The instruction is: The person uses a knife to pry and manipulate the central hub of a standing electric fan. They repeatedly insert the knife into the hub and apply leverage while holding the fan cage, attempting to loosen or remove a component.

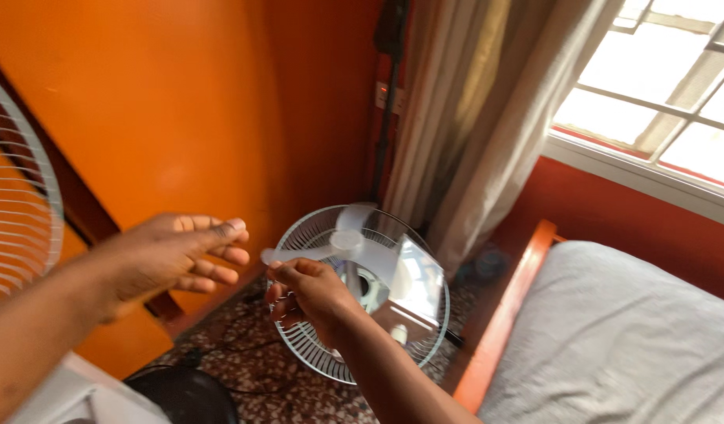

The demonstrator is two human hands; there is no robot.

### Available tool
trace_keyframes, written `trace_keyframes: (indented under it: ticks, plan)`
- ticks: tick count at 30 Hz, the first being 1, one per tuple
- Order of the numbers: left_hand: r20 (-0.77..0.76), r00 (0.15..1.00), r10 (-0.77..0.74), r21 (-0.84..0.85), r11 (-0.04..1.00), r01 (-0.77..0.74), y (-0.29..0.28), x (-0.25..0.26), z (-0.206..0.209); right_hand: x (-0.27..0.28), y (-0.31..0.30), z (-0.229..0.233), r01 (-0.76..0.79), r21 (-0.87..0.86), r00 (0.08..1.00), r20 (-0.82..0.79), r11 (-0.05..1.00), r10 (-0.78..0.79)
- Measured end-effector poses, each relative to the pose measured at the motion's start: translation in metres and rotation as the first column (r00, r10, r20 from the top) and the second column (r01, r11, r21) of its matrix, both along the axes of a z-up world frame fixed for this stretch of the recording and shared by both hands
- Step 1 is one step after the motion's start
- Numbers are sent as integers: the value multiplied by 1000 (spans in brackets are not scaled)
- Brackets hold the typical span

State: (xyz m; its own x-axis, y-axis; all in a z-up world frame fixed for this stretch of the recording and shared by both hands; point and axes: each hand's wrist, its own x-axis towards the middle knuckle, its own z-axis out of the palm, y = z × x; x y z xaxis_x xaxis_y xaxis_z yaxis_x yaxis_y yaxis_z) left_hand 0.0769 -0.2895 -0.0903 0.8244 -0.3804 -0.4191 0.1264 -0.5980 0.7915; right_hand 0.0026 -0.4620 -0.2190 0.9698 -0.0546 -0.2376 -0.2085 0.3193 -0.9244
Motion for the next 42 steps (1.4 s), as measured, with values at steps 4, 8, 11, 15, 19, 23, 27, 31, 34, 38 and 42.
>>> trace_keyframes:
  ticks: [4,8,11,15,19,23,27,31,34,38,42]
  plan:
    - [67,994,-86,135,988,76,38,2,48,1,40,39,-152,13,983,110,988,150]
    - [102,983,-152,322,940,112,74,-13,89,4,86,69,-266,41,940,233,963,250]
    - [99,982,-160,403,909,107,99,-30,111,7,117,89,-356,10,884,329,934,333]
    - [150,960,-238,479,867,140,136,-49,129,10,161,114,-422,-37,827,393,906,402]
    - [216,941,-262,517,848,117,183,-57,142,17,201,134,-480,-18,777,456,877,434]
    - [348,919,-184,433,901,16,229,-56,138,27,231,151,-532,-17,715,526,847,460]
    - [297,950,-96,114,991,65,282,-47,126,32,256,161,-550,-37,695,533,834,482]
    - [320,946,50,-108,994,-16,322,-44,120,32,267,166,-469,-136,725,504,872,469]
    - [489,867,93,-125,991,-35,336,-44,118,34,275,161,-380,-163,765,498,911,408]
    - [699,687,198,-72,976,-207,343,-44,115,51,282,144,-322,-142,811,469,936,350]
    - [771,580,264,19,900,-435,347,-47,115,63,292,122,-244,-191,826,474,951,307]
